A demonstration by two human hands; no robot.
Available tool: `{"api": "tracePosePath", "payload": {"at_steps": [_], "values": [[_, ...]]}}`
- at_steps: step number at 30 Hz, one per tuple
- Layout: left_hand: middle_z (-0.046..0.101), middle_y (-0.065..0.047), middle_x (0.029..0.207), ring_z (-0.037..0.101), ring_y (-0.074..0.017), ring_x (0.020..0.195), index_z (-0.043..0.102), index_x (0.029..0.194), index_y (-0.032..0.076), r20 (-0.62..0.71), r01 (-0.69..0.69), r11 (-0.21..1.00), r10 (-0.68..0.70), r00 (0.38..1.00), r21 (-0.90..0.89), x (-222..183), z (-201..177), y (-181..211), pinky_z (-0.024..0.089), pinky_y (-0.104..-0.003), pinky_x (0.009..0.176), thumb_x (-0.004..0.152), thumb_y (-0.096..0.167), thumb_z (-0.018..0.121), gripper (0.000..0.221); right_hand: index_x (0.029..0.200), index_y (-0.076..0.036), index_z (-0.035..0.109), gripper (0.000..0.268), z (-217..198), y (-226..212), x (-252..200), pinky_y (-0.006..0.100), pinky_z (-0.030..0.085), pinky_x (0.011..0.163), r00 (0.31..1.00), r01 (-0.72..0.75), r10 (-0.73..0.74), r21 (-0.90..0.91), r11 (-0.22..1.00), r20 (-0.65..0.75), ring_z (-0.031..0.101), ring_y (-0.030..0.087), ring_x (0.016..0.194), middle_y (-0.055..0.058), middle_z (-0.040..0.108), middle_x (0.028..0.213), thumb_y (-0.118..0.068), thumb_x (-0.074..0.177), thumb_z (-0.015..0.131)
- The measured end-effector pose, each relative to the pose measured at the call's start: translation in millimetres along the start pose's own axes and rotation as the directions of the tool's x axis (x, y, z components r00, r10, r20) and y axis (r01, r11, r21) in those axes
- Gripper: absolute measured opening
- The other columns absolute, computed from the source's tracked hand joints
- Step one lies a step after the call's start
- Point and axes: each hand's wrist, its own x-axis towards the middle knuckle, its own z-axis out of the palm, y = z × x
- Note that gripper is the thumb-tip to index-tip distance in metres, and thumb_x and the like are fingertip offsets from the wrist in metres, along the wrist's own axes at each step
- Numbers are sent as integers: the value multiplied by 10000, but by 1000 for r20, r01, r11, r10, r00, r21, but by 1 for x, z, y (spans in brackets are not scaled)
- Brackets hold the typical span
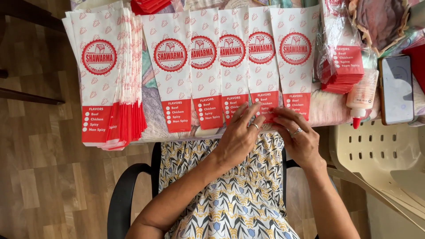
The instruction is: Organizing and stacking printed paper food sleeves on a table for packaging.
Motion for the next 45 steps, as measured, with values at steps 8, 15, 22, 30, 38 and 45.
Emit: {"api": "tracePosePath", "payload": {"at_steps": [8, 15, 22, 30, 38, 45], "values": [[600, -239, 1299, 645, -314, 1246, 746, 1007, -42, -6, -71, 997, 71, 997, -21, -9, -3, -3, 321, -497, 1237, 886, -20, 751, 123, 941, 2, 762, 38, -6, 0, 0, 417, 579, 920, 999, 40, -40, 28, 999, -6, 751, 344, 1004, 167, 759, 1090, 3, 908, 780], [595, -227, 1321, 648, -297, 1249, 742, 1017, -31, 23, -87, 996, 86, 996, 21, -11, -4, -1, 301, -500, 1255, 883, -5, 768, 139, 940, -4, 766, 25, -5, 2, -1, 426, 580, 912, 997, 75, -75, 2, 997, 21, 751, 341, 1007, 159, 761, 1097, 9, 920, 759], [618, -146, 1122, 642, -230, 1189, 714, 848, -7, -10, 128, 991, -129, 992, -28, -1, 4, 7, 337, -450, 1205, 935, 32, 689, 98, 936, 50, 714, 53, 1, 3, 0, 413, 578, 892, 1000, 4, -4, 50, 999, 1, 715, 357, 1046, 181, 717, 1074, 23, 978, 696], [594, -107, 983, 598, -283, 1203, 627, 734, 18, -131, 223, 968, -237, 963, -115, 10, 21, 0, 404, -413, 1093, 799, -16, 734, 130, 883, 69, 663, 156, 7, -3, 2, 328, 595, 764, 986, -140, 150, 127, 982, -76, 710, 318, 969, 202, 709, 1028, 51, 896, 818], [595, -88, 870, 576, -294, 1194, 630, 800, -2, -74, 214, 960, -230, 970, -181, 15, 1, 7, 412, -413, 1075, 797, -69, 734, 125, 1059, 59, 596, 275, 26, -2, -7, 419, 578, 807, 971, -198, 198, 17, 980, -135, 691, 365, 1033, 167, 657, 1025, -86, 963, 809], [627, -129, 952, 574, -299, 1222, 679, 901, -33, 34, 294, 951, -292, 956, -91, 16, 4, 15, 401, -389, 1083, 866, -34, 700, 41, 1052, 90, 640, 78, 22, -11, -2, 384, 593, 792, 961, -193, 217, 145, 970, -172, 706, 358, 1011, 208, 655, 1036, 112, 994, 686]]}}
